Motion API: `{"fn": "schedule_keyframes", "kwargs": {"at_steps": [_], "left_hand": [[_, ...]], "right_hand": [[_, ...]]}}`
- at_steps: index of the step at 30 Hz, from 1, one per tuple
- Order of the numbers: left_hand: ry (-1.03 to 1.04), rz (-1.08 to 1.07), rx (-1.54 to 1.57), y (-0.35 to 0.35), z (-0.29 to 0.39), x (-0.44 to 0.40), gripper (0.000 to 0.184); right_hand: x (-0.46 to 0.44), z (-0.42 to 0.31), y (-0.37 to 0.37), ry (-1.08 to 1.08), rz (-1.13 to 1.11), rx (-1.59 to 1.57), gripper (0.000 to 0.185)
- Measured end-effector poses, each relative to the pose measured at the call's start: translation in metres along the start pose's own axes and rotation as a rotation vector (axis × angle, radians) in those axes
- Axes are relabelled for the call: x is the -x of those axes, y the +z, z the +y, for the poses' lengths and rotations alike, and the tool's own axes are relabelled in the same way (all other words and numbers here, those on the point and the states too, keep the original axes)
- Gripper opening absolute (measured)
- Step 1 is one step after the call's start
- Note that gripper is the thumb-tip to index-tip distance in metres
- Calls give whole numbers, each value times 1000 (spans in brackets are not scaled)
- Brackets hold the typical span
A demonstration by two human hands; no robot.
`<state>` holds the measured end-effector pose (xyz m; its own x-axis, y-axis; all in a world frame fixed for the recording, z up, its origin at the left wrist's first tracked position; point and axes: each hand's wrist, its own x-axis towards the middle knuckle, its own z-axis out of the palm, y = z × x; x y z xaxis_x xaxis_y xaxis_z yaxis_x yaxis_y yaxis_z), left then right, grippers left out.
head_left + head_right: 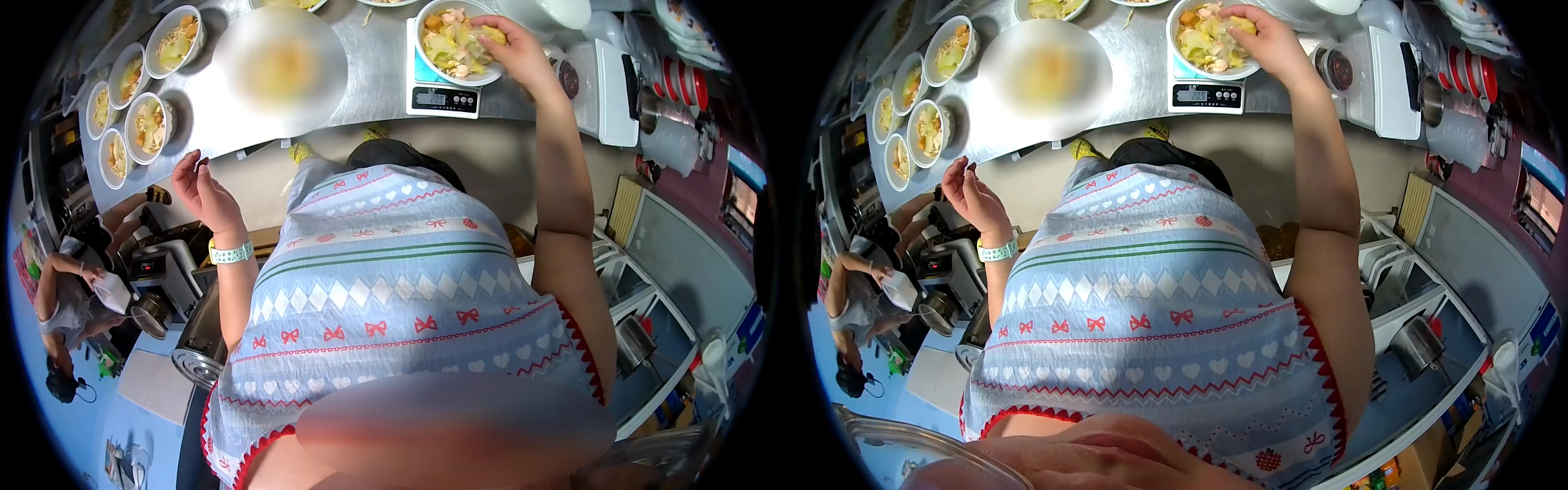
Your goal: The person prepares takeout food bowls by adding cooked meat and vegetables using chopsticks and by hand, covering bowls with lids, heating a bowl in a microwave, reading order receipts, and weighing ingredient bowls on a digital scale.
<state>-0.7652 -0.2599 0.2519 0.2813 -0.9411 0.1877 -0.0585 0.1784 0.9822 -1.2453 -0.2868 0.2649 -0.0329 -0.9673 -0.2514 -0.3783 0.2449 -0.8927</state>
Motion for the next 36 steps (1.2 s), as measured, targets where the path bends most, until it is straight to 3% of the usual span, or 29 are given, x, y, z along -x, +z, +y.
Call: {"fn": "schedule_keyframes", "kwargs": {"at_steps": [4, 6, 13, 18, 20, 33, 36], "left_hand": [[-11, -7, -6, 0, -3, -1, 23], [-29, -10, -8, 1, -2, -1, 23], [-48, 7, -19, -2, -5, -4, 25], [-34, -10, -25, -2, -7, -7, 24], [-32, -18, -15, 0, -5, -8, 24], [-14, -21, -9, 4, -7, -12, 24], [-16, -16, -9, 4, -7, -12, 24]], "right_hand": [[0, -10, 1, 51, -23, 65, 25], [-4, 4, -11, 19, 63, 386, 25], [-3, 3, -24, -33, 99, -21, 28], [5, -12, -19, 31, 179, -55, 19], [-1, 7, -30, -43, 97, 28, 27], [1, 11, -31, 10, 30, 63, 24], [2, 9, -26, -60, 2, 25, 25]]}}
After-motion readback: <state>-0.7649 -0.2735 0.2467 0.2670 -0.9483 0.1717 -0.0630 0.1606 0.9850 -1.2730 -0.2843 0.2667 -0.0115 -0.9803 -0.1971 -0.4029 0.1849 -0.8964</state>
